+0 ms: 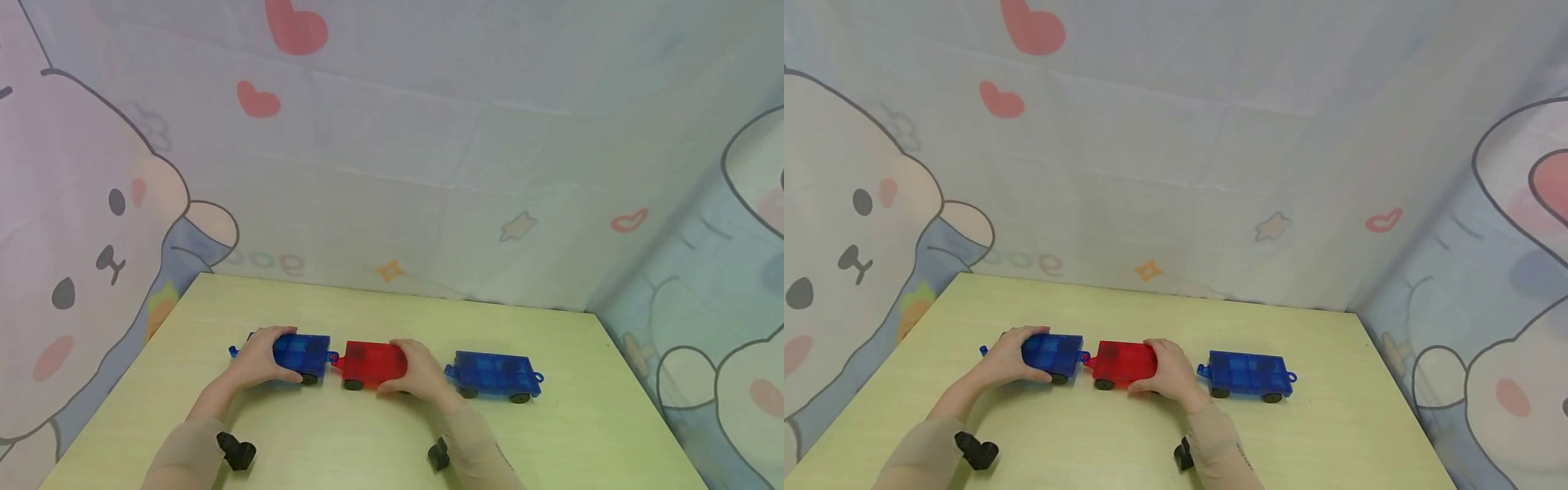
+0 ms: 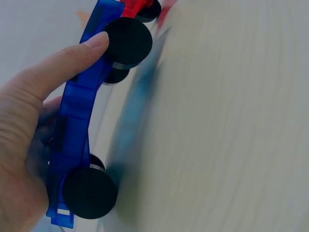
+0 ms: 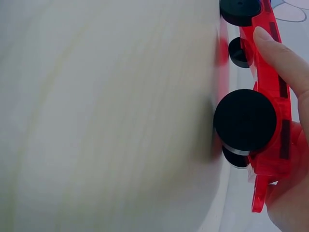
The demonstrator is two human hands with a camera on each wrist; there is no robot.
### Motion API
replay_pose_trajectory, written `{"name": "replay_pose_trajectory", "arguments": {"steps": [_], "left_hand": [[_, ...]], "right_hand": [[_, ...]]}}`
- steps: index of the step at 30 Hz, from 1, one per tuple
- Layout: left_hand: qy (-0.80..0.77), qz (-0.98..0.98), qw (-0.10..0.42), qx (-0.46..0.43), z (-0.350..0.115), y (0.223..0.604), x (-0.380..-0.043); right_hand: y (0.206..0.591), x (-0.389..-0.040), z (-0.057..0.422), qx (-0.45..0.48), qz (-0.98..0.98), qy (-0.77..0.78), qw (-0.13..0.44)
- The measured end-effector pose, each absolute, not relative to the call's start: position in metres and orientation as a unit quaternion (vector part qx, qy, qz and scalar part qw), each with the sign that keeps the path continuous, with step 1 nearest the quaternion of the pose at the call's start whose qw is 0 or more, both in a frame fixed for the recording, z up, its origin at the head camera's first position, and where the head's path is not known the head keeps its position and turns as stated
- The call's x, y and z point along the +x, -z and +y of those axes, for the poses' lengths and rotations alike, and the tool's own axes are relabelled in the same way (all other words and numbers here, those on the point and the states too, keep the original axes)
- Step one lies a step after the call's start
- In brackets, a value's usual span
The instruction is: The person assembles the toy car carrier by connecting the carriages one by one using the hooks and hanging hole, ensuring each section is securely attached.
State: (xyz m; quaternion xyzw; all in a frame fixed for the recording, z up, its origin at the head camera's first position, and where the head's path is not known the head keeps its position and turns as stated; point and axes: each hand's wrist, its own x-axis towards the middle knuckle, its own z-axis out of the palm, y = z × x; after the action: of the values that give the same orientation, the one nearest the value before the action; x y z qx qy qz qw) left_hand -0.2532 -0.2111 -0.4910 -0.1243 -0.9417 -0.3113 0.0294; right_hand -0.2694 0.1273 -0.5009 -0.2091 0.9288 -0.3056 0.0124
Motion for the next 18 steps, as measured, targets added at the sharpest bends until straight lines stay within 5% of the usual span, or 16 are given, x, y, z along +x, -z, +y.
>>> {"name": "replay_pose_trajectory", "arguments": {"steps": [18], "left_hand": [[0.280, -0.951, 0.040, -0.128, -0.2117, 0.4912, -0.2519]], "right_hand": [[0.5012, -0.2707, 0.1245, -0.212, 0.928, 0.305, 0.011]]}}
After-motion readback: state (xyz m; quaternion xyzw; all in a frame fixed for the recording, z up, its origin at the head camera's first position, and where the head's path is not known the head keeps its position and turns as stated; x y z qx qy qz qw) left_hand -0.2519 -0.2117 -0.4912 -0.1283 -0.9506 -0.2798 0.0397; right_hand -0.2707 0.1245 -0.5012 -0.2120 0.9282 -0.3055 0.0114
